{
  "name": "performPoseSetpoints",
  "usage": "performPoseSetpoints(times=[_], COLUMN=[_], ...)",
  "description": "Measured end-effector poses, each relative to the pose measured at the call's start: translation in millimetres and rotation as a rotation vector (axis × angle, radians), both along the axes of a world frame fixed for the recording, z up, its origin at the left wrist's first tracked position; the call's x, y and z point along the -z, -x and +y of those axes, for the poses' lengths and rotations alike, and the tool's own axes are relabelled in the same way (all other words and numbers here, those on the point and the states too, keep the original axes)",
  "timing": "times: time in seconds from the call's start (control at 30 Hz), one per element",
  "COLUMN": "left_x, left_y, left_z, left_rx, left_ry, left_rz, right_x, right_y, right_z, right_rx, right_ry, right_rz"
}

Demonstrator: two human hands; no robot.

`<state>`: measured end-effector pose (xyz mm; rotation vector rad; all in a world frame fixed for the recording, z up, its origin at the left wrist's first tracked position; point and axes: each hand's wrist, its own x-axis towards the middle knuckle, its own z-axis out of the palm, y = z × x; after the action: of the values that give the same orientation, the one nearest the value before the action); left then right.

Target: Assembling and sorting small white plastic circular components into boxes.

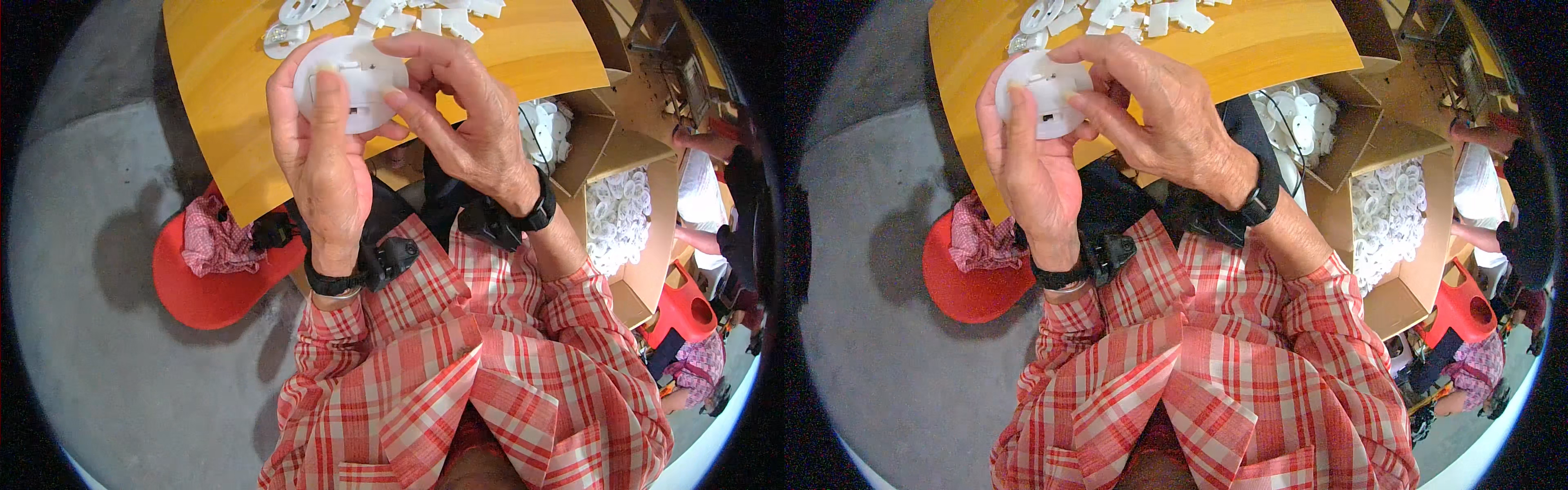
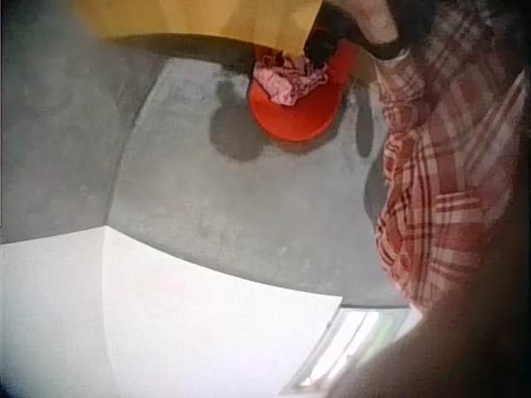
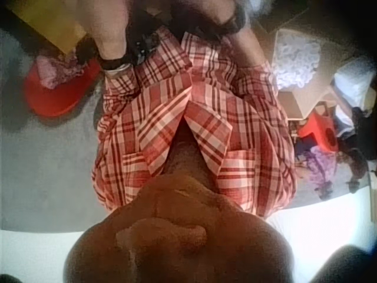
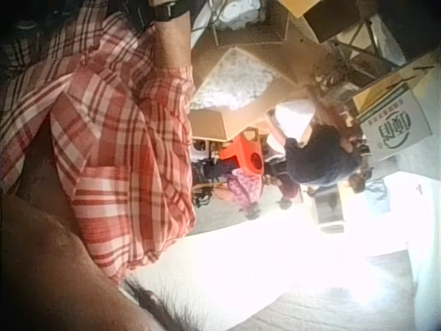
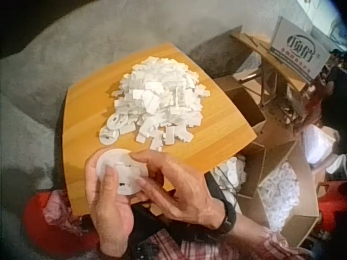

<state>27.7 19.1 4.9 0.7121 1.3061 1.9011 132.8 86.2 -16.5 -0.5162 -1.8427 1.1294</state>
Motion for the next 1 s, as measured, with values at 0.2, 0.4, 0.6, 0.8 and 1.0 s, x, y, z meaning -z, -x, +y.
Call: performPoseSetpoints(times=[0.2,0.4,0.6,0.8,1.0], left_x=[-6,-10,-4,-11,1], left_y=[-1,5,9,0,15], left_z=[-4,-7,-10,-9,-12], left_rx=[0.14,0.263,0.395,0.299,0.401], left_ry=[-0.017,-0.003,-0.05,0.088,0.069], left_rz=[-0.018,-0.085,-0.23,-0.101,-0.127], right_x=[0,-11,-34,-5,-31], right_y=[-4,-6,-10,8,5], right_z=[11,12,14,41,41], right_rx=[0.132,0.177,0.145,0.076,-0.124], right_ry=[-0.221,-0.252,-0.16,-0.607,0.047], right_rz=[-0.002,-0.069,-0.124,0.199,-0.251])
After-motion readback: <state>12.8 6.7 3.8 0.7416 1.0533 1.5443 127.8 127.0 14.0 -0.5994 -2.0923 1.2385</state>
